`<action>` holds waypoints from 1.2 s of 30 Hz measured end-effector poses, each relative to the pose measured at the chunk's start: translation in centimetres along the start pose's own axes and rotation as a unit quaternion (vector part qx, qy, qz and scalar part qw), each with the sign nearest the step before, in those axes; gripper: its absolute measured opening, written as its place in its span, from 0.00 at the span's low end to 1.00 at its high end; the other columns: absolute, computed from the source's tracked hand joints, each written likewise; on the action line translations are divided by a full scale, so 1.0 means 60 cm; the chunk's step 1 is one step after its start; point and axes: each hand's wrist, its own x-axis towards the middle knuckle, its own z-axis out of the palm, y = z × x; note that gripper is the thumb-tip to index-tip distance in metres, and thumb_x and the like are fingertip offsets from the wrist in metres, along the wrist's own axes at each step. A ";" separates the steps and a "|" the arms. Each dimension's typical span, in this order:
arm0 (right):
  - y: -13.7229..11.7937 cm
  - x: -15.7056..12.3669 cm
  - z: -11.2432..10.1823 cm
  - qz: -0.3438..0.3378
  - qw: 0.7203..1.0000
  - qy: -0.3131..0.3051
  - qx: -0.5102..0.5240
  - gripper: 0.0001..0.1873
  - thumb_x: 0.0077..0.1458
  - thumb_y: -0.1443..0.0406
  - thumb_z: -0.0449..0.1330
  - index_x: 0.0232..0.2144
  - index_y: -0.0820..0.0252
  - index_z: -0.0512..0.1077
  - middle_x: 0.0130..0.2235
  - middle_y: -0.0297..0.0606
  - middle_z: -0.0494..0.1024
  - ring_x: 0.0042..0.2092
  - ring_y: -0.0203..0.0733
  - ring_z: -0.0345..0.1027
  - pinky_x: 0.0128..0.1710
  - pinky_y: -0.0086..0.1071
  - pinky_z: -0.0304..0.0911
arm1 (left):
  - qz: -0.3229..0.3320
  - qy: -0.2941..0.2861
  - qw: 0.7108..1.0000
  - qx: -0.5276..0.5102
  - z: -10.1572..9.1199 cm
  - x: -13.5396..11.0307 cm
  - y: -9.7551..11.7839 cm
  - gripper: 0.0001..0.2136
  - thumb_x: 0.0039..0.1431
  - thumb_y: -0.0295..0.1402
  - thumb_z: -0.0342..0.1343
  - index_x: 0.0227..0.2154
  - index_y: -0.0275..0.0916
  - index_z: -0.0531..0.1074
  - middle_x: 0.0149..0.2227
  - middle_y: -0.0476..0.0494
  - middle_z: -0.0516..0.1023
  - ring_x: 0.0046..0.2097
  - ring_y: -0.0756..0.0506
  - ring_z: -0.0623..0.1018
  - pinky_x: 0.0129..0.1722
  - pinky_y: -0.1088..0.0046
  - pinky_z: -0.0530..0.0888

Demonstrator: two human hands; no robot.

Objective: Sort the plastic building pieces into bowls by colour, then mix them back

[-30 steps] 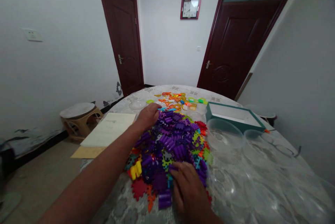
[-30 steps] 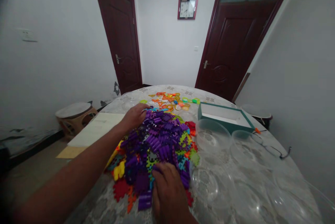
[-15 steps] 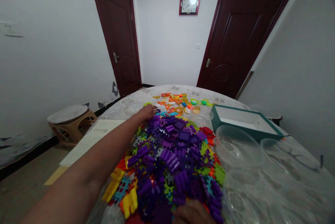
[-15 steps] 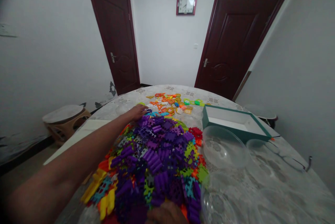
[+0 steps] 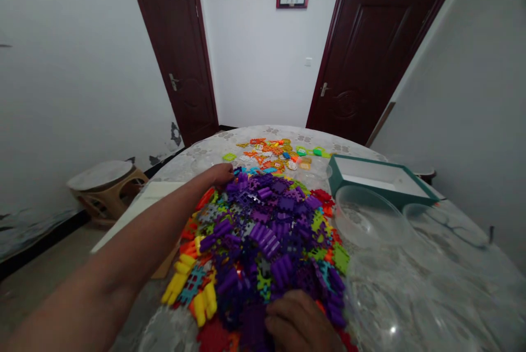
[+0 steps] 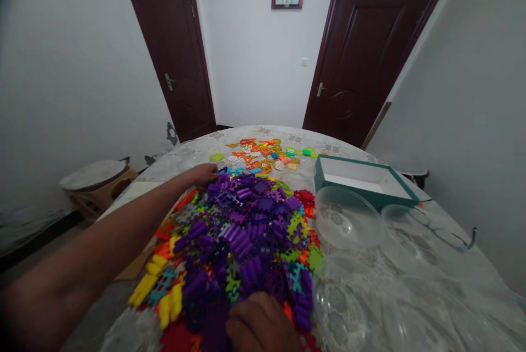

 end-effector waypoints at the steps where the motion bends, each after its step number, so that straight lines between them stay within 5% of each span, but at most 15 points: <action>1: 0.001 0.005 -0.003 -0.004 1.000 0.001 0.005 0.10 0.64 0.76 0.58 0.42 0.59 0.76 0.36 0.39 0.84 0.36 0.40 0.77 0.39 0.30 0.76 | 0.004 0.001 1.000 -0.003 -0.003 -0.017 -0.001 0.09 0.59 0.39 0.59 0.33 0.38 0.79 0.37 0.38 0.85 0.41 0.39 0.81 0.41 0.69 0.73; 9: -0.017 0.022 -0.031 0.019 0.999 -0.032 0.038 0.21 0.55 0.80 0.54 0.47 0.59 0.75 0.42 0.43 0.83 0.42 0.45 0.76 0.43 0.36 0.77 | 0.064 0.062 0.995 -0.047 -0.011 -0.159 0.008 0.17 0.69 0.40 0.45 0.41 0.39 0.78 0.43 0.39 0.84 0.45 0.40 0.81 0.45 0.67 0.73; 23: -0.026 0.009 -0.032 0.060 0.994 -0.077 0.046 0.21 0.59 0.78 0.55 0.51 0.58 0.76 0.51 0.46 0.81 0.54 0.50 0.74 0.55 0.46 0.76 | 0.206 0.229 0.945 -0.112 0.043 -0.394 0.102 0.12 0.75 0.37 0.48 0.48 0.42 0.76 0.48 0.40 0.82 0.53 0.40 0.79 0.59 0.58 0.73; 27: -0.026 0.001 -0.041 0.046 0.996 -0.064 0.034 0.21 0.61 0.77 0.55 0.52 0.57 0.76 0.54 0.45 0.80 0.57 0.49 0.73 0.58 0.46 0.73 | 0.156 0.323 0.930 -0.081 0.072 -0.449 0.102 0.12 0.74 0.36 0.51 0.53 0.43 0.75 0.58 0.38 0.80 0.63 0.38 0.75 0.68 0.50 0.66; 31: -0.025 -0.004 -0.049 0.056 0.997 -0.040 -0.034 0.19 0.62 0.75 0.57 0.51 0.55 0.77 0.56 0.43 0.80 0.63 0.54 0.70 0.65 0.55 0.65 | 0.032 0.392 0.919 -0.032 0.124 -0.490 0.068 0.16 0.72 0.38 0.53 0.59 0.41 0.72 0.62 0.32 0.76 0.66 0.34 0.73 0.67 0.45 0.69; 34: -0.025 -0.007 -0.044 0.110 0.987 -0.042 -0.109 0.20 0.62 0.73 0.58 0.54 0.55 0.76 0.62 0.47 0.77 0.68 0.61 0.63 0.70 0.67 0.54 | -0.024 0.400 0.916 -0.010 0.149 -0.504 0.056 0.20 0.71 0.41 0.54 0.61 0.40 0.70 0.61 0.29 0.75 0.65 0.31 0.73 0.65 0.43 0.71; 36: -0.026 -0.010 -0.038 0.143 0.978 -0.054 -0.140 0.22 0.63 0.72 0.58 0.58 0.57 0.75 0.65 0.49 0.74 0.70 0.64 0.60 0.70 0.69 0.52 | -0.004 0.394 0.919 -0.003 0.145 -0.506 0.068 0.20 0.72 0.42 0.54 0.62 0.40 0.70 0.63 0.28 0.74 0.66 0.31 0.72 0.66 0.43 0.71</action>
